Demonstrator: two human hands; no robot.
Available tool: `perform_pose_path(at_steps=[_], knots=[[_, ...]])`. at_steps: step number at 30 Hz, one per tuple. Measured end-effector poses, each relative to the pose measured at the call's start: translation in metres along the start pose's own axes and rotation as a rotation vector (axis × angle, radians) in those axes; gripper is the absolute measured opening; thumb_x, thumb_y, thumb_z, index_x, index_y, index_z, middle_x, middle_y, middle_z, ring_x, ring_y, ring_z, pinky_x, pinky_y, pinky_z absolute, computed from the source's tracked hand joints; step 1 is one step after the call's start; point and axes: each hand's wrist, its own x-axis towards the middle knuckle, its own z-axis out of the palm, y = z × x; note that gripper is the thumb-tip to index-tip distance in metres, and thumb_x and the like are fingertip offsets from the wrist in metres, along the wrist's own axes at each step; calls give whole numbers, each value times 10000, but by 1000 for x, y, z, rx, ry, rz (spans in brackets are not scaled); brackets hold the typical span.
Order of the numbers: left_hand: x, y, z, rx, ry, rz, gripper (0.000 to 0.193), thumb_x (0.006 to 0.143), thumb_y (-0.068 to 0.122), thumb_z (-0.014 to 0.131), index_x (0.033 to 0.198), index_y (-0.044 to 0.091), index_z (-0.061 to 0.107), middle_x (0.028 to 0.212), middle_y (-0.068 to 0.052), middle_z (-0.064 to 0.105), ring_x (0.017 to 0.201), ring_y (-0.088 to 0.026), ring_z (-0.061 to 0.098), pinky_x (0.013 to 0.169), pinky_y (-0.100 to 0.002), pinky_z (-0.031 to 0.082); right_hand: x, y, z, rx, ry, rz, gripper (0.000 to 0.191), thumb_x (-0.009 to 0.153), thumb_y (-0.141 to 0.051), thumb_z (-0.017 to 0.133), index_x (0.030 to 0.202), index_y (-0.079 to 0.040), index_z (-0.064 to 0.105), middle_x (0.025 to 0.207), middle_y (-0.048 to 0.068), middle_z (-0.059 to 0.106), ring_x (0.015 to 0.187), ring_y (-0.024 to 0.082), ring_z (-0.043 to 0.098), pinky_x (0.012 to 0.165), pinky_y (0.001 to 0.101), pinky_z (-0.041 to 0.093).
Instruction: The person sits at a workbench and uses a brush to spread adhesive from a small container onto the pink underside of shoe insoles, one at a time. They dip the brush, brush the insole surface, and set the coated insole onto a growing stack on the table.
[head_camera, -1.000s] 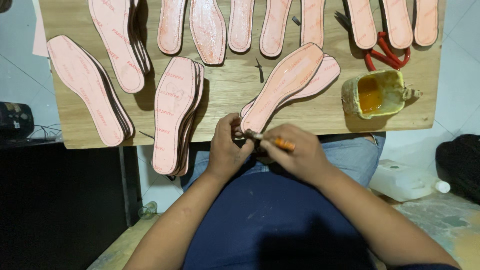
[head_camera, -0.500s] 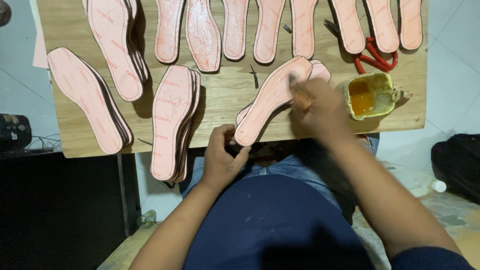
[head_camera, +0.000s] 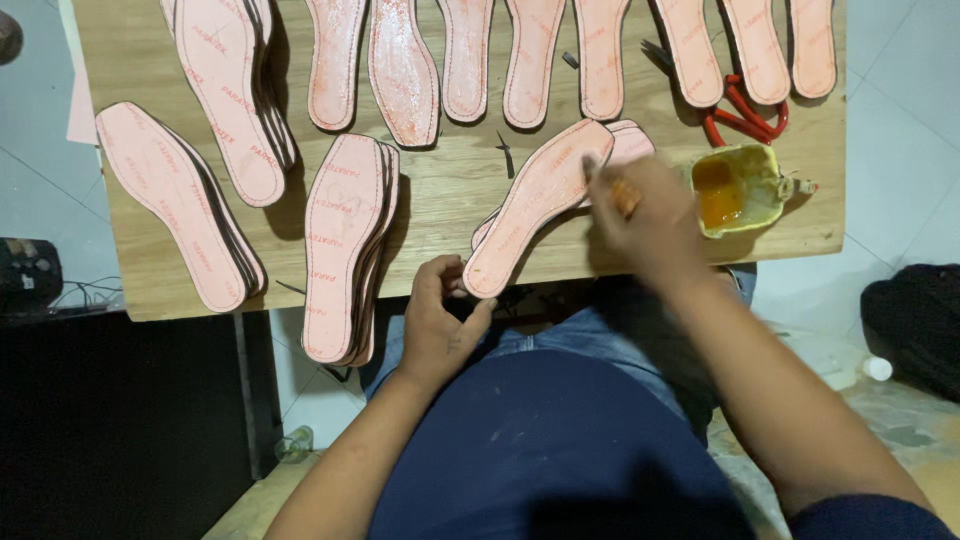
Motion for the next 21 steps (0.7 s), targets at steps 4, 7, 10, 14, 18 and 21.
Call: perform_pose_path(at_steps=[4, 7, 10, 14, 18, 21], knots=[[-3, -5, 3, -67, 5, -21, 659, 799, 56, 809, 1351, -3, 455, 1189, -133, 632, 1059, -188, 644, 928, -314, 549, -32, -18, 2, 165, -58, 35, 107, 946, -94, 788, 1002, -38, 715, 951, 124, 697, 875, 283, 693, 782, 379, 548], [-4, -6, 3, -38, -17, -2, 635, 809, 31, 802, 1340, -3, 458, 1191, -131, 609, 1046, -193, 636, 914, -307, 546, -18, 4, -5, 100, 84, 133, 138, 966, -97, 827, 986, -29, 709, 953, 125, 699, 864, 274, 690, 776, 369, 544], [-4, -6, 2, -66, 2, 23, 582, 831, -19, 748, 1337, -6, 460, 1257, -142, 533, 1113, -196, 636, 923, -299, 562, -8, 25, -24, 87, 191, 142, 135, 1015, -70, 812, 1042, -6, 696, 1013, 133, 705, 899, 260, 704, 820, 350, 557], [-11, -7, -3, -29, 21, 24, 578, 829, -46, 731, 1340, -3, 463, 1274, -138, 520, 1066, -184, 628, 890, -293, 558, 0, 34, -27, 444, 133, 433, 179, 989, -106, 769, 1114, -21, 672, 985, 91, 743, 882, 164, 731, 795, 286, 581], [-16, -9, -4, -78, 16, -42, 587, 842, -49, 716, 1360, 5, 445, 1248, -126, 547, 1036, -165, 625, 888, -288, 555, 3, 33, -14, 381, 85, 408, 173, 978, -79, 797, 1086, 9, 695, 969, 109, 745, 841, 135, 720, 745, 282, 588], [-17, -9, -5, -76, 17, -30, 595, 840, -58, 711, 1365, 5, 437, 1252, -122, 548, 1037, -163, 619, 884, -287, 555, 6, 34, -10, 328, 132, 297, 149, 1014, -56, 779, 1096, 28, 687, 999, 124, 741, 856, 146, 731, 756, 287, 591]])
